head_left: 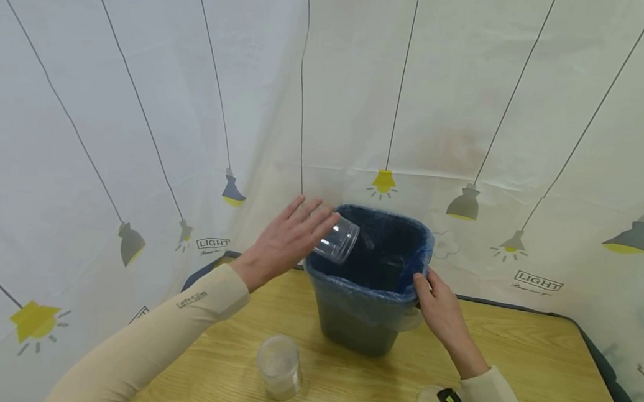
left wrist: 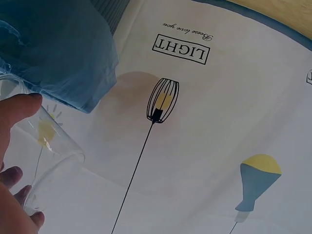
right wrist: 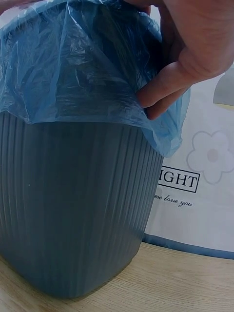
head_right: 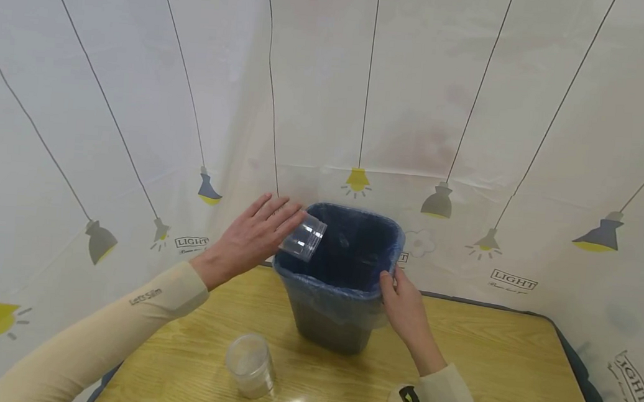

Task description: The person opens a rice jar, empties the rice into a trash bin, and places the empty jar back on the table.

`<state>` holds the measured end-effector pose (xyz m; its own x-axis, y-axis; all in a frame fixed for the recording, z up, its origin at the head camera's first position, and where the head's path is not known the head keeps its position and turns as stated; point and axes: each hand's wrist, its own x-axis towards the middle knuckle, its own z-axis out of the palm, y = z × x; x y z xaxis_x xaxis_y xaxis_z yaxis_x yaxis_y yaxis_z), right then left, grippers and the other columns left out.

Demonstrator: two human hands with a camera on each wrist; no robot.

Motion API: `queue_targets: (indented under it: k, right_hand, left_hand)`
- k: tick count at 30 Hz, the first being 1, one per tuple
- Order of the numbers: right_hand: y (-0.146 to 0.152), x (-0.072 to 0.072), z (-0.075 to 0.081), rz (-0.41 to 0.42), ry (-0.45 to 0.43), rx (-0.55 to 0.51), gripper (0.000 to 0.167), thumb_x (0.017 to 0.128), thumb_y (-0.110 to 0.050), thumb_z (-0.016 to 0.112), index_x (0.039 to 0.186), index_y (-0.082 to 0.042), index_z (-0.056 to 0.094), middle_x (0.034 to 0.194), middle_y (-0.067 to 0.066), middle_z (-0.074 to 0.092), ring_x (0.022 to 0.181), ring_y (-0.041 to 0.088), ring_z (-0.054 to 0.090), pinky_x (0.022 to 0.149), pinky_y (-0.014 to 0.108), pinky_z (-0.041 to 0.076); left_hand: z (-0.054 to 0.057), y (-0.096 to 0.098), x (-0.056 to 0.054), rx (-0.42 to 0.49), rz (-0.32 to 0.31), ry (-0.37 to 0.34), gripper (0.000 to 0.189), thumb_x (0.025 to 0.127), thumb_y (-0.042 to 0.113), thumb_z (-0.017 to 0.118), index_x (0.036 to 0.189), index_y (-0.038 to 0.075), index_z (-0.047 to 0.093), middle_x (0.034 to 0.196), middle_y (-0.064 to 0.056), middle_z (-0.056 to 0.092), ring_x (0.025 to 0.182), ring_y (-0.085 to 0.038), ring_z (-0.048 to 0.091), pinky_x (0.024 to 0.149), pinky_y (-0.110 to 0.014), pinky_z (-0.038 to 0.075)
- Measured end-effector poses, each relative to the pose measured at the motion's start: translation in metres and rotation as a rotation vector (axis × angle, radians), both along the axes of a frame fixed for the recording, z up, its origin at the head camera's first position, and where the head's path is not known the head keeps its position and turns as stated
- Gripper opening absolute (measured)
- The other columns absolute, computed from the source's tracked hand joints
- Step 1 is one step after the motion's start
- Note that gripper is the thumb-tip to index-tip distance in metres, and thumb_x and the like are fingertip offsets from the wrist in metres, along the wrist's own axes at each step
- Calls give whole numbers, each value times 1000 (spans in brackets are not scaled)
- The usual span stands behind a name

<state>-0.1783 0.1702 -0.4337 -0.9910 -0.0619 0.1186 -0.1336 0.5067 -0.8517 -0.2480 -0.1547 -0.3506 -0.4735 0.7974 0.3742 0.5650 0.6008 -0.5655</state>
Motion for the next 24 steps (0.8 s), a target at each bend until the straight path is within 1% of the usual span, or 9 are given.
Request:
queue_targets:
  k: [2, 6, 10, 15, 21, 24]
  right_hand:
    - [0, -1, -1, 1, 1, -2, 59, 113, -38, 35, 158, 1, 36, 149, 28, 51, 133, 43, 53, 102, 58, 49]
    - [1, -2, -2, 3, 4, -16, 58, 113, -38, 35, 157, 1, 37, 147, 28, 53, 130, 42, 56, 99, 57, 52]
    - [1, -3, -3, 4, 1, -28, 58, 113, -36, 35, 157, 1, 37, 146, 28, 54, 128, 41, 58, 97, 54, 53]
    - [1, -3, -4, 10, 3, -41, 57, 113, -35, 36, 157, 1, 37, 147, 28, 53, 128, 42, 57, 97, 54, 54]
    - [0, -3, -4, 17, 4, -46, 58, 113, -36, 36, 158, 1, 36, 148, 28, 52, 130, 42, 56, 98, 55, 53]
    - [0, -3, -4, 21, 5, -53, 57, 113, -35, 36, 157, 2, 36, 147, 29, 52, 130, 43, 56, 98, 55, 53]
  left_hand:
    - [-2, -1, -1, 43, 0, 4, 77, 88, 21, 82, 154, 7, 46, 153, -12, 50, 143, -33, 43, 121, -51, 30]
    - [-7, -5, -2, 130, -26, 20, 85, 81, 31, 88, 151, 5, 47, 148, -12, 54, 138, -34, 47, 118, -50, 35]
    - [-10, -7, -2, 209, -54, 9, 93, 77, 40, 92, 150, 3, 46, 146, -14, 54, 135, -35, 50, 116, -49, 37]
    - [-16, -11, 0, 329, -89, -51, 95, 74, 37, 95, 148, 1, 47, 145, -16, 54, 134, -35, 50, 116, -50, 37]
    - [-27, -13, 2, 484, -129, -98, 94, 72, 32, 94, 144, -3, 45, 141, -20, 54, 128, -37, 53, 112, -49, 41]
    - [-31, -12, 5, 559, -144, -119, 95, 71, 31, 94, 144, -4, 44, 141, -22, 53, 125, -37, 54, 110, -47, 44]
